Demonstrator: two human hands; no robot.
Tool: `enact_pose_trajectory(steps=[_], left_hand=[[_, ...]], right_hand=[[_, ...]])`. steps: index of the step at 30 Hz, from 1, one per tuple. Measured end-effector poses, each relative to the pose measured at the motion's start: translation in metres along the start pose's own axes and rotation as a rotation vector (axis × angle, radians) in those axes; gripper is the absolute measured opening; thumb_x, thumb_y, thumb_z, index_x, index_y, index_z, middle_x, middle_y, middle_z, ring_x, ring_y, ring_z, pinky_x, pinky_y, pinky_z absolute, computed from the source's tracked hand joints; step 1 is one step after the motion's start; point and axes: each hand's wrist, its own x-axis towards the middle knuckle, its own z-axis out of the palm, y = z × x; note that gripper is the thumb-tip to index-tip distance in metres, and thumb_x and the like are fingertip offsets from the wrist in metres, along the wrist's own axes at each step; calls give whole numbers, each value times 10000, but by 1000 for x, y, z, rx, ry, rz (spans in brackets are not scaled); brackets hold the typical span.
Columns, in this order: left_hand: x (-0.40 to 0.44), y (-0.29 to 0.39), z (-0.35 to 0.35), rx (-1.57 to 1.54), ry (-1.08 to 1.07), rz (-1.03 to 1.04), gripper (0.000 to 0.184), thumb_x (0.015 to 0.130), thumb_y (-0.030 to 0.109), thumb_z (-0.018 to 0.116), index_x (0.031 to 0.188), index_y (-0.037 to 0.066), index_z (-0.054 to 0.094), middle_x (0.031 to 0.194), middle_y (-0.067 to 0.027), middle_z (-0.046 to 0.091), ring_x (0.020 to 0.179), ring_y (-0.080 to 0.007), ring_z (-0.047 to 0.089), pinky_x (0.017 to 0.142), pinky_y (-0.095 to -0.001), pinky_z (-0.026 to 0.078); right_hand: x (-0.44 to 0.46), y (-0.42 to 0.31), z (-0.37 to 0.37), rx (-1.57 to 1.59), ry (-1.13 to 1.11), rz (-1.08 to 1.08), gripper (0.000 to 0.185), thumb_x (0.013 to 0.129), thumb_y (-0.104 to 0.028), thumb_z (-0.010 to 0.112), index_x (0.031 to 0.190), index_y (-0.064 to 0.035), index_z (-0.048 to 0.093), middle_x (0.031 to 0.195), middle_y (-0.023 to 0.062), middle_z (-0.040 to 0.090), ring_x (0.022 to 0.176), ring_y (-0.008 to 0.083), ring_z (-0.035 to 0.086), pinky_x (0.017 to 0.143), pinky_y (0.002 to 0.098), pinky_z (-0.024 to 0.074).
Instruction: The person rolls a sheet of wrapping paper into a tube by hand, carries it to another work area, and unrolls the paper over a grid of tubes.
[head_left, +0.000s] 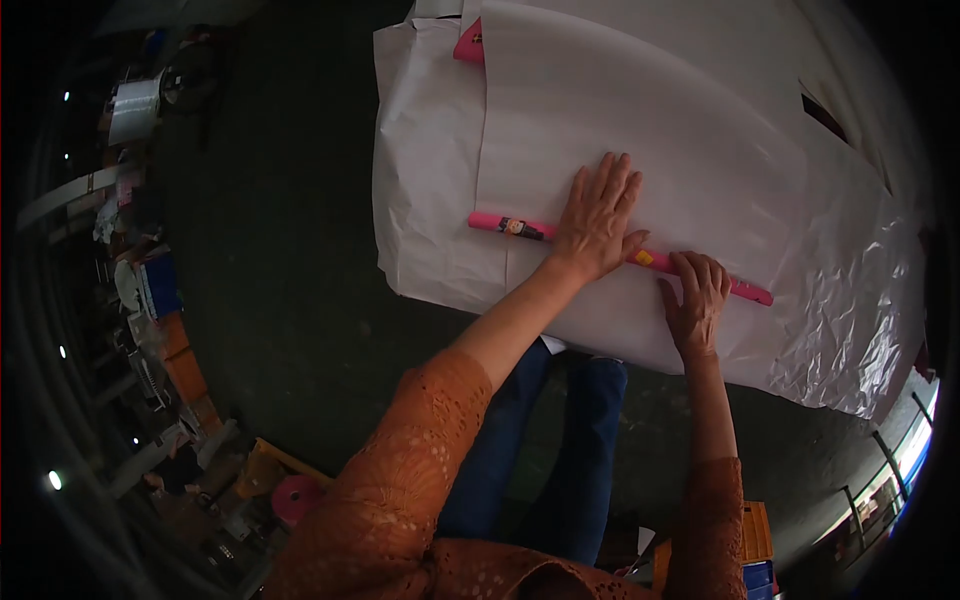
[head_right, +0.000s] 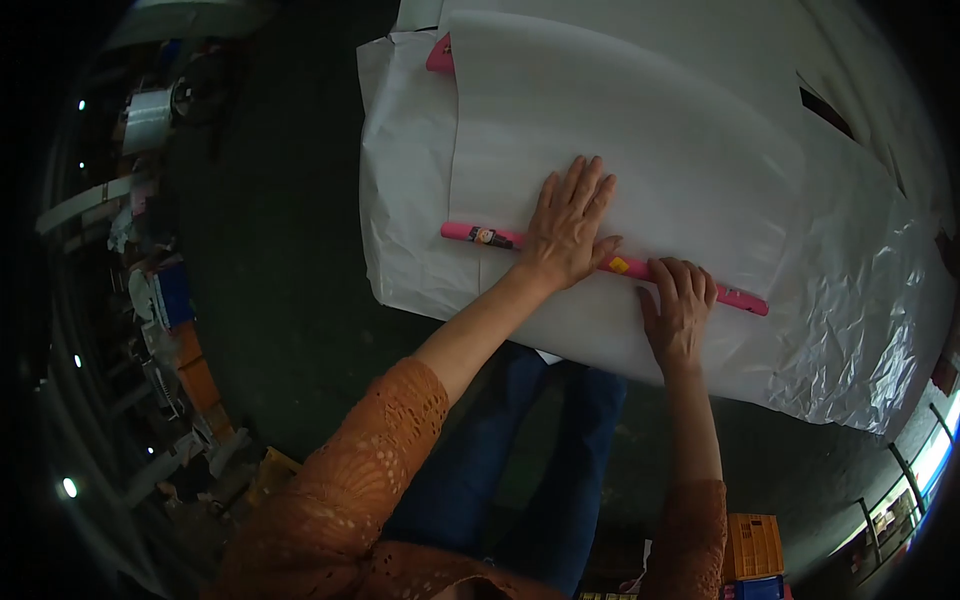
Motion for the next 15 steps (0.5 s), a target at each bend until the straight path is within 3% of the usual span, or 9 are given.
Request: enact_pose_trajectory(steps=[3,7,9,13,15], left_hand=[[-4,-6,4,-29,73,48,658,902,304,656,1446,12,427,1562,-188,325,1466,-354,283,1166,-546,257],[-92,18,15,-41,70,127,583,899,228,640,1418,25,468,1536,-178,376,1458,-345,313,1154,-554,260],[-140,40,9,33,-142,53,666,898,314,641,1469,51,421,1573,-165,326,1479,-329,275,1166,-536,239],[-153,50,7,1,-210,-14,756,886,387,647,1507,54,374,1597,-154,294,1499,-327,232,1171,-538,229],[-121,39,12,-47,-111,-49,818,868,418,677,1516,46,346,1606,-175,267,1506,-348,203,1168,-568,224]], right_hand=[[7,5,6,14,-7,8,355,786,-133,725,1132,-103,655,1120,73,613,1108,292,560,1001,457,382],[-27,-9,1,79,-33,4,367,757,-76,718,1120,-99,670,1077,86,604,1046,301,566,958,446,398],[-55,-16,2,95,-75,5,376,754,-80,721,1126,-98,670,1073,83,603,1039,300,567,963,450,397],[-62,-25,-2,22,-91,9,398,777,-154,740,1164,-108,662,1134,69,603,1115,284,556,1019,467,369],[-45,-24,-8,-4,-55,8,423,775,-164,744,1186,-108,655,1176,76,602,1141,288,549,1035,475,360]])
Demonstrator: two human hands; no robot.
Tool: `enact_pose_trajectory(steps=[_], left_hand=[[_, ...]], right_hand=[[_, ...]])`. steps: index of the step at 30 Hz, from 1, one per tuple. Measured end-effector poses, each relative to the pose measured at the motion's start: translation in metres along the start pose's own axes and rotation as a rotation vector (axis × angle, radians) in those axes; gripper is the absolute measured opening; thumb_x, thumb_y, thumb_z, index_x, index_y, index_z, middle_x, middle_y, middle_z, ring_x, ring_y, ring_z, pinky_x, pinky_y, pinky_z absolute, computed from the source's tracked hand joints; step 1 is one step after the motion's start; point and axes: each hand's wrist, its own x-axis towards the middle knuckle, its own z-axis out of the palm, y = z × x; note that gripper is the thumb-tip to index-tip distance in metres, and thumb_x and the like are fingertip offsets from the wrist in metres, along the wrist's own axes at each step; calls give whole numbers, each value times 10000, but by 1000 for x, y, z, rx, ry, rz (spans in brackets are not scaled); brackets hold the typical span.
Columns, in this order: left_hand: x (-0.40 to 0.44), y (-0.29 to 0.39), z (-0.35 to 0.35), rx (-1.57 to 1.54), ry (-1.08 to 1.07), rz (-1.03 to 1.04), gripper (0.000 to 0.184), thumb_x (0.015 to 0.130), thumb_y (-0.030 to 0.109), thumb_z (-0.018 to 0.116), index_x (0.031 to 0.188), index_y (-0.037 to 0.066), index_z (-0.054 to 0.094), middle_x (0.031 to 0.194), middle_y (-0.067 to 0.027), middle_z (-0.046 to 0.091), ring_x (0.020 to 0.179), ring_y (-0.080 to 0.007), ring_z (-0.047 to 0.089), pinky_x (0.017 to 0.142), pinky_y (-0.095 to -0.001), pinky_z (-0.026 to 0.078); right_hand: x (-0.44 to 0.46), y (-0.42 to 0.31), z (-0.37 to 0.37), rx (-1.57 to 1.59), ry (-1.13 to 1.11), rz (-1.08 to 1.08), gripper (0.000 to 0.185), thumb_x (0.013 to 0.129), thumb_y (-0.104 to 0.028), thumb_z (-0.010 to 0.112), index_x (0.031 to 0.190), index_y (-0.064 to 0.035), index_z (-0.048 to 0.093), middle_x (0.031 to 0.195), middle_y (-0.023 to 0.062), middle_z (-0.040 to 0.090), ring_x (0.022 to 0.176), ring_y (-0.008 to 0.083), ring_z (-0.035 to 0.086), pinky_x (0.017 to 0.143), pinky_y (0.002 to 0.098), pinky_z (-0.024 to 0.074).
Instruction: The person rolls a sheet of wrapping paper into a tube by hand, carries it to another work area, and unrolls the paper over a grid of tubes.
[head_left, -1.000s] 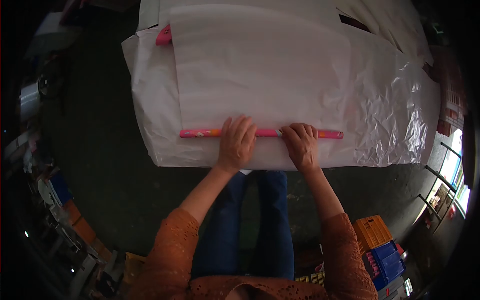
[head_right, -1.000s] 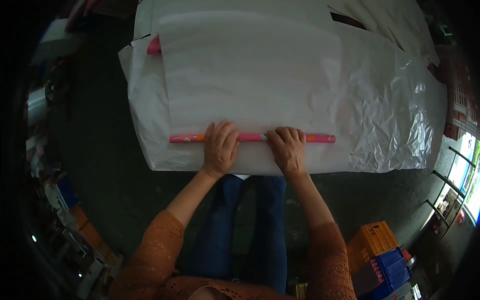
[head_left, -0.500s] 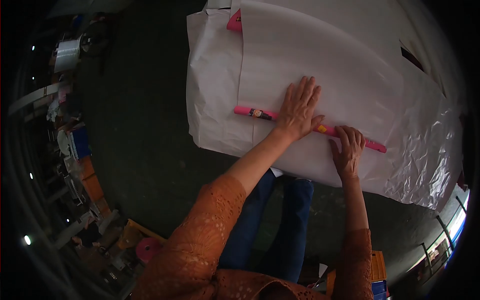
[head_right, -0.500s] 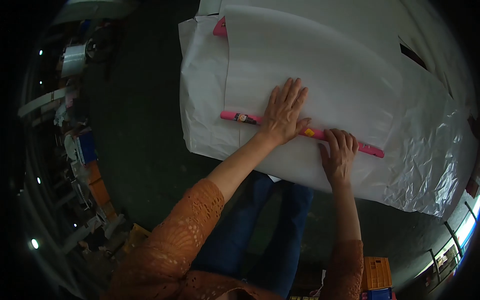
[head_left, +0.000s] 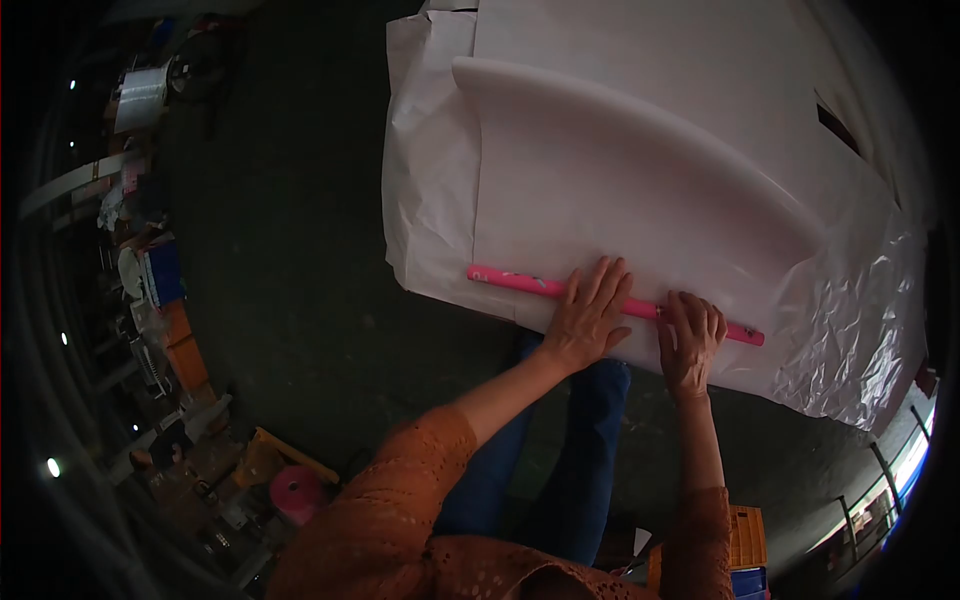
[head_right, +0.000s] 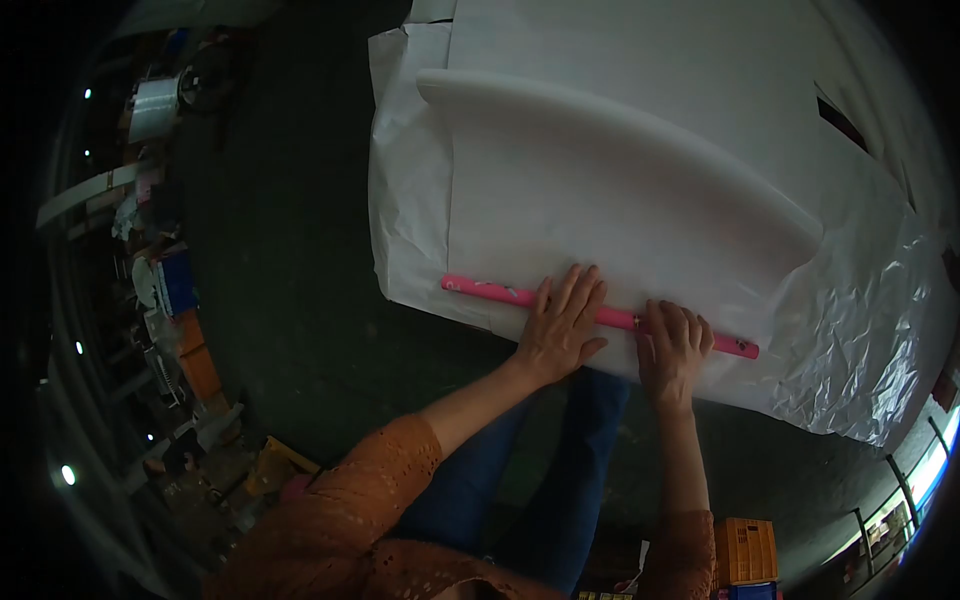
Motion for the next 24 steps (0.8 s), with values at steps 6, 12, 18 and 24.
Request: enact_pose_trajectory(steps=[6,12,18,24], left_hand=[[119,-41,-29,5,140,77,732,884,381,674,1468,32,402,1579,-175,303,1467,-361,274,1168,-560,246],[86,-44,-22,13,251,231,541,888,254,671,1354,39,499,1520,-161,383,1430,-333,345,1139,-540,310],[-42,4,-12,-24,-46,50,659,896,304,661,1463,64,426,1569,-158,341,1471,-332,289,1131,-584,274],[23,-13,-18,10,9,5,766,898,410,650,1516,69,354,1624,-158,231,1514,-338,181,1152,-587,231]], right_hand=[[42,15,0,-30,56,6,420,797,-151,730,1205,-115,633,1215,83,605,1162,299,543,1040,478,360],[45,22,8,-6,39,10,304,814,-116,708,1114,-115,658,1095,63,634,1075,292,574,980,452,397],[-23,1,7,82,-83,-2,299,799,-106,710,1095,-95,665,1133,84,628,1080,313,570,976,461,393],[6,-3,-5,23,-28,26,353,765,-118,741,1107,-102,656,1255,96,597,1170,322,546,1025,474,379]])
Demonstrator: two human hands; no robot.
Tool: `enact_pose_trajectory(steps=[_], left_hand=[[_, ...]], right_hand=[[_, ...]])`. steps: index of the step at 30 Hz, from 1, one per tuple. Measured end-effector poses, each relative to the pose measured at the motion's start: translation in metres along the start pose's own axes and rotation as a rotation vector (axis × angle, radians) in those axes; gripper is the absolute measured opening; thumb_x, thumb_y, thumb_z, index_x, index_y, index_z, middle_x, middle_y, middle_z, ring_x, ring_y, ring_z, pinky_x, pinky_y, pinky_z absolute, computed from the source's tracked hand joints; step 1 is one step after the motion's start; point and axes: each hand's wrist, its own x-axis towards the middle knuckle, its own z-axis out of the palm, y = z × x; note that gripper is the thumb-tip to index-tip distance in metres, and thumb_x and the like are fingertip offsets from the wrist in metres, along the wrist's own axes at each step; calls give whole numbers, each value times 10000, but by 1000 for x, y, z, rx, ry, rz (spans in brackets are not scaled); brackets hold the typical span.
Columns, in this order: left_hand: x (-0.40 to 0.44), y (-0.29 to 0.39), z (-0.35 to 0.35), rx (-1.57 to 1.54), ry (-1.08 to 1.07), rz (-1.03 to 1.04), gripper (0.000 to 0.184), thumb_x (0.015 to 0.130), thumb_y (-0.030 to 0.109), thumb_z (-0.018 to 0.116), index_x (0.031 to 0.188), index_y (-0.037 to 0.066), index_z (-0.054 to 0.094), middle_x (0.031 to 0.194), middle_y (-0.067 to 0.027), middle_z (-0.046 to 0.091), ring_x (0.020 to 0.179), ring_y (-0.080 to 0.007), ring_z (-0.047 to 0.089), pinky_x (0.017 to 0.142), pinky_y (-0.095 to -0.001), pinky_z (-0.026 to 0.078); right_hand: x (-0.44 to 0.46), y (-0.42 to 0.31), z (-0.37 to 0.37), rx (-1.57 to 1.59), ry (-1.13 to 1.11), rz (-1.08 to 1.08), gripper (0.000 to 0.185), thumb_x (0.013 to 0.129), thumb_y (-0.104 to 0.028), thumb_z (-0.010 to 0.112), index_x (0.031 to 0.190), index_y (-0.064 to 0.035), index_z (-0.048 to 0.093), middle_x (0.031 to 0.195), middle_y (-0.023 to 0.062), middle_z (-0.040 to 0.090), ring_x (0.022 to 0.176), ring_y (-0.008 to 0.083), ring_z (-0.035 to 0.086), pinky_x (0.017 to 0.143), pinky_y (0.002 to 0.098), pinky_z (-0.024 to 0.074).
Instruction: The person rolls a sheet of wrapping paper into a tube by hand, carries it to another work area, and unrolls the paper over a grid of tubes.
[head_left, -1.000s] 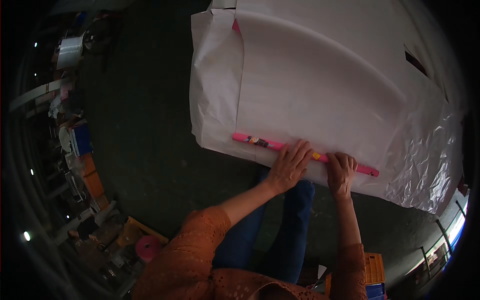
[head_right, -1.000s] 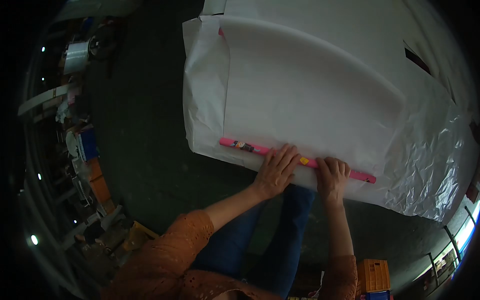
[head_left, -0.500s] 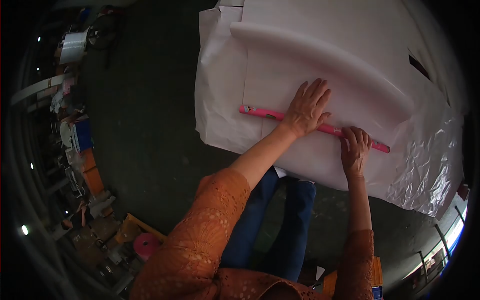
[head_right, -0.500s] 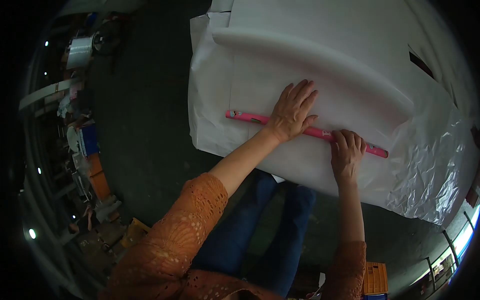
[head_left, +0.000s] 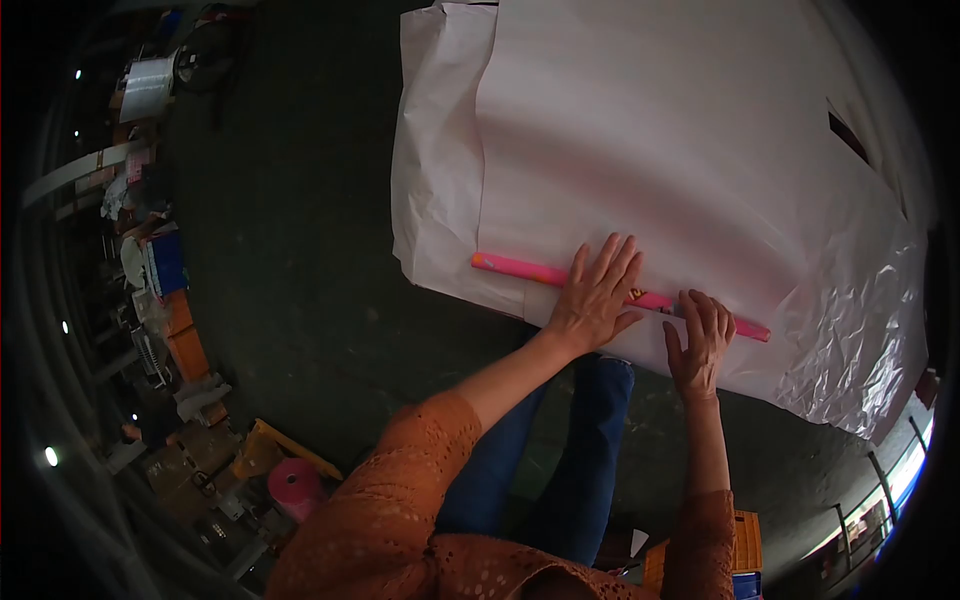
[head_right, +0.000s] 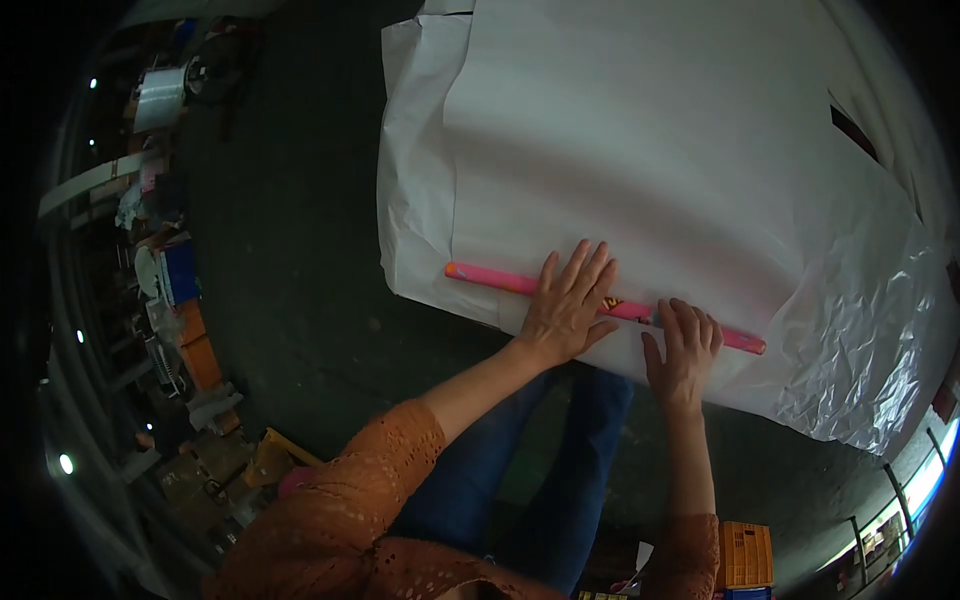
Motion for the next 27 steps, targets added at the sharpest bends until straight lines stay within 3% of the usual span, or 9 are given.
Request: enact_pose_trajectory(steps=[6,11,15,18,20,22,24,26,27], left_hand=[[74,-30,-10,27,115,13,780,900,359,666,1519,44,311,1604,-183,243,1488,-346,226,1168,-550,230],[19,-21,2,-36,237,188,635,874,201,688,1435,39,439,1551,-171,347,1429,-329,338,1149,-538,273],[-66,18,12,61,-89,107,664,867,304,681,1441,58,454,1553,-147,359,1459,-304,307,1134,-556,284],[-70,19,18,44,-71,141,707,859,332,683,1467,72,433,1589,-136,316,1486,-302,268,1147,-558,260],[-45,13,16,102,-45,70,720,835,328,714,1455,74,451,1540,-118,372,1425,-287,346,1131,-528,291],[-19,3,19,124,56,113,723,824,314,721,1451,70,457,1460,-114,426,1348,-291,399,1090,-506,322],[-8,-3,18,158,147,146,727,813,300,728,1448,66,463,1381,-110,481,1271,-294,451,1049,-484,353],[-6,-8,19,170,146,195,674,811,287,730,1417,94,509,1165,-74,515,1081,-256,497,940,-432,389],[-8,-9,20,170,146,199,674,811,287,730,1417,94,509,1165,-74,515,1081,-256,497,940,-432,389]], right_hand=[[41,18,12,30,44,-33,328,774,-88,727,1093,-88,654,1116,89,623,1082,304,573,972,460,402],[26,14,11,54,47,-72,319,767,-80,724,1079,-93,657,1047,84,623,1022,302,580,928,446,412],[-24,3,11,73,-64,-42,316,768,-100,729,1078,-99,669,1040,80,624,1009,297,580,916,440,411],[-28,-4,4,93,-39,-4,330,788,-116,717,1115,-105,677,1111,77,623,1053,288,577,951,438,408],[-16,4,-3,63,-22,6,309,815,-124,700,1122,-106,677,1145,78,621,1081,283,572,974,442,404],[-5,13,-11,211,67,70,325,859,-92,663,1183,-88,664,1225,123,600,1141,299,555,987,431,418],[-8,33,-24,542,220,414,324,919,-76,587,1237,-49,643,1267,152,590,1174,306,556,987,401,439],[-20,91,-24,497,537,524,349,969,-122,522,1287,-7,610,1308,154,579,1203,291,553,1011,363,442],[-27,107,-25,496,541,526,349,969,-122,522,1287,-7,610,1308,154,579,1203,291,553,1011,363,442]])
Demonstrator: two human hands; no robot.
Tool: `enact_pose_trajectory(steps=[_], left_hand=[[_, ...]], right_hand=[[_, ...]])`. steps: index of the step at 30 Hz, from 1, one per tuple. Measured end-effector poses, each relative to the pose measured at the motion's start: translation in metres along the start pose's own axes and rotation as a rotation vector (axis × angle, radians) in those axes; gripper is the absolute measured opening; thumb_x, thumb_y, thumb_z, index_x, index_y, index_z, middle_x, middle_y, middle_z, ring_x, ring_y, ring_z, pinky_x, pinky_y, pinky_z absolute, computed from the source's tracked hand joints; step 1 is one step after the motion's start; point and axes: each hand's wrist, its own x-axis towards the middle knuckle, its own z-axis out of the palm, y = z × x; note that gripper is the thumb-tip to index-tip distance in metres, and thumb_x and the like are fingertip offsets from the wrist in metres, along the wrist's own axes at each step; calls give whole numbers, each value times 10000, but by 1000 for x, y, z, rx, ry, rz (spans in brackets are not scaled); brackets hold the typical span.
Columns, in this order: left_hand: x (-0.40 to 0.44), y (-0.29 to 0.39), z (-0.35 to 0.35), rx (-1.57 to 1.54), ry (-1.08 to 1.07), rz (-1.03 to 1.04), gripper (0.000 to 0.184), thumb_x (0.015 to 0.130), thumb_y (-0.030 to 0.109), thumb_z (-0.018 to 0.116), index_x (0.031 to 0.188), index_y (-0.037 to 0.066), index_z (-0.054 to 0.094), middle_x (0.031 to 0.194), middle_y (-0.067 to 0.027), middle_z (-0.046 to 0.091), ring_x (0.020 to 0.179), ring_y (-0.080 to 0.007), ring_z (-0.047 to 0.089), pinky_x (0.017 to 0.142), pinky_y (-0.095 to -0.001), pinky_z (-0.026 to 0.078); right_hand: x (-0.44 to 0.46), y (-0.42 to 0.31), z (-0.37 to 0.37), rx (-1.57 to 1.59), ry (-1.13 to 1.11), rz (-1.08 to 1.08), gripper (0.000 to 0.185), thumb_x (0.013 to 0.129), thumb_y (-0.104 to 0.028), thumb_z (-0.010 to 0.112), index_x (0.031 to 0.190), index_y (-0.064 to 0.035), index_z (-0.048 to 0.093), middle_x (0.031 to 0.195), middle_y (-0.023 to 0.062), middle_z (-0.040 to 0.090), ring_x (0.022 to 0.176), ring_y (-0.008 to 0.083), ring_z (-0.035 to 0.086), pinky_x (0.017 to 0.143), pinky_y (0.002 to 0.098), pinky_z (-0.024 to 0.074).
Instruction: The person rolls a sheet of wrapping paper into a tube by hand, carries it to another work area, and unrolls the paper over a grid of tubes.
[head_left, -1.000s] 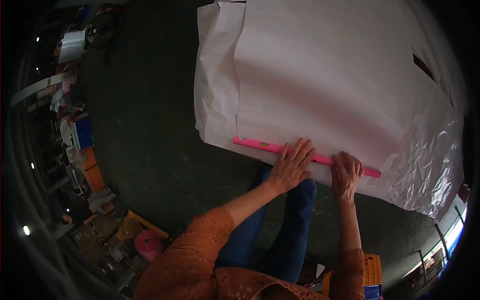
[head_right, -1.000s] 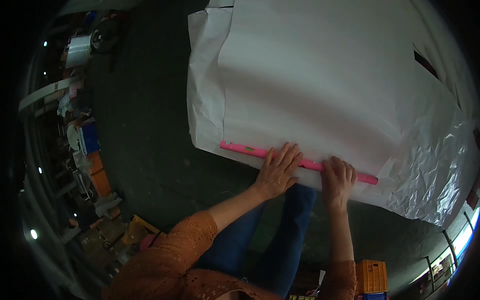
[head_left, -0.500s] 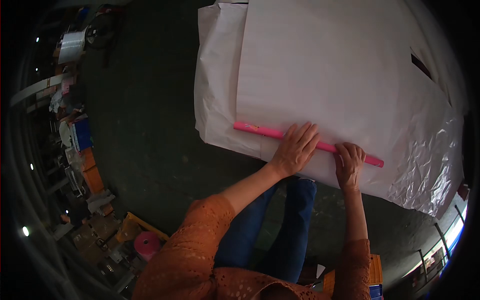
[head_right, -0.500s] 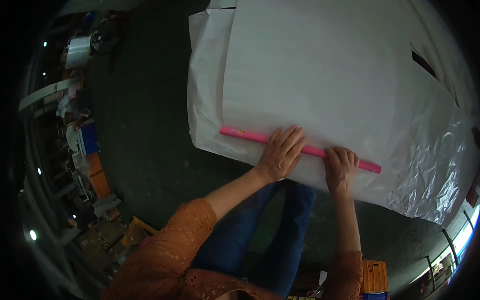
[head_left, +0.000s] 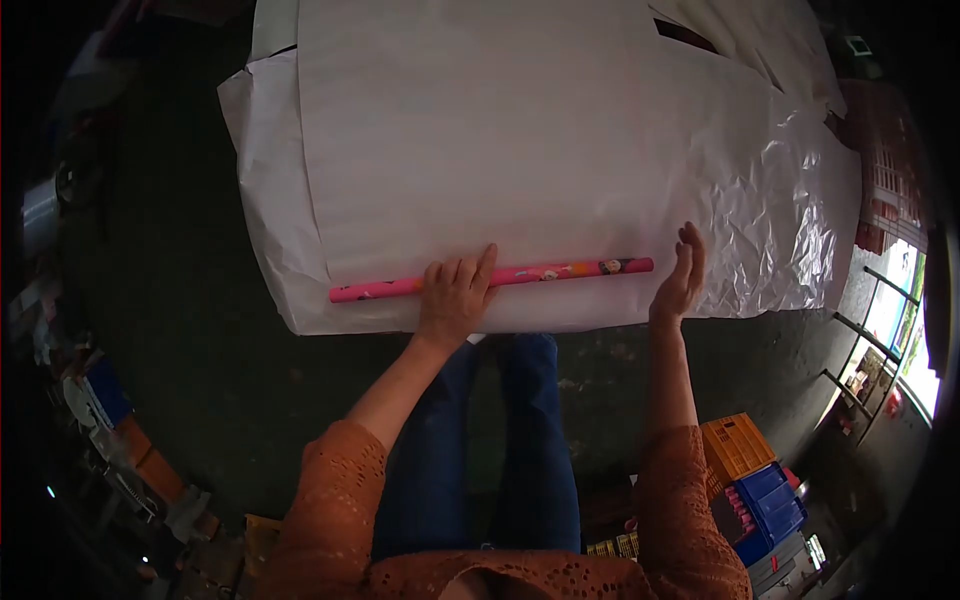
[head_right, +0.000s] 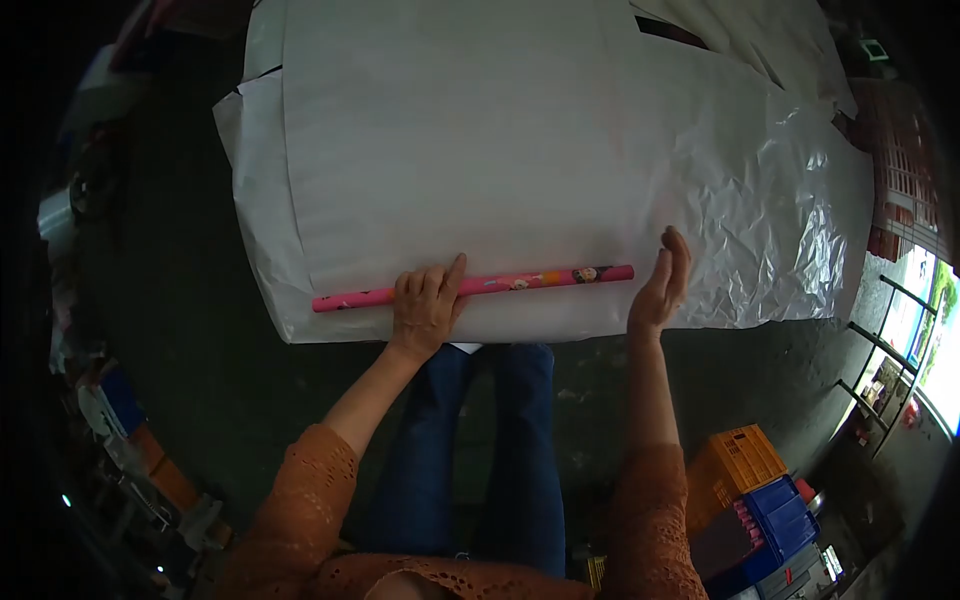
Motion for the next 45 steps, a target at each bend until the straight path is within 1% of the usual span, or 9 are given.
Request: enact_pose_trajectory(steps=[2,6,10,13,16,19,23,36,45], left_hand=[[-3,2,2,6,-41,-3,633,810,278,730,1395,131,539,1074,-53,504,1005,-241,504,884,-414,388],[-2,5,6,45,-11,13,618,804,260,735,1384,154,552,1063,-45,508,980,-239,506,870,-404,386],[0,5,4,48,-10,22,624,788,247,748,1378,164,563,1047,-46,501,981,-237,503,877,-407,383],[1,10,5,48,-6,11,634,779,241,756,1378,160,563,1043,-45,495,983,-238,503,879,-407,383],[1,8,2,52,-17,-5,644,773,238,762,1380,157,561,1043,-46,491,982,-240,502,876,-408,385],[0,9,4,40,-23,4,663,769,239,767,1391,153,552,1048,-49,492,982,-243,500,872,-410,386],[-1,6,4,21,-6,17,709,761,245,775,1417,149,525,1073,-53,493,992,-249,499,875,-411,386],[-2,1,1,-98,-36,-34,427,813,244,731,1182,122,554,1147,-92,504,1093,-300,493,917,-464,385],[15,6,-13,-157,-97,-207,736,846,359,714,1498,183,420,1591,-181,278,1464,-430,242,1122,-647,229]], right_hand=[[5,20,-11,274,271,299,410,996,-163,484,1358,16,550,1394,154,545,1255,280,540,1072,364,406],[-26,-7,3,-189,-296,-139,485,1028,-173,406,1478,7,424,1511,185,447,1380,264,450,1146,372,328],[-10,-5,-15,357,130,249,509,1029,-148,396,1515,1,363,1555,144,401,1435,262,377,1183,397,277],[-27,-20,-5,-108,-305,-106,499,1021,-163,421,1489,10,399,1548,170,398,1418,284,397,1162,391,303],[-12,-2,-9,246,93,144,502,1009,-176,445,1479,0,422,1560,169,386,1442,296,365,1179,392,266],[-37,-24,-1,-86,-333,-59,472,1011,-146,428,1457,9,448,1538,173,414,1417,283,403,1165,392,299],[-18,10,-8,433,101,213,474,998,-135,452,1454,-4,457,1558,177,384,1459,312,338,1195,404,234],[-85,-64,44,-510,-572,-353,532,867,-111,614,1385,-45,513,1462,130,487,1411,311,404,1158,488,274],[-56,-64,67,-593,-516,-443,561,853,-151,651,1385,-34,516,1461,144,492,1417,328,391,1163,484,263]])
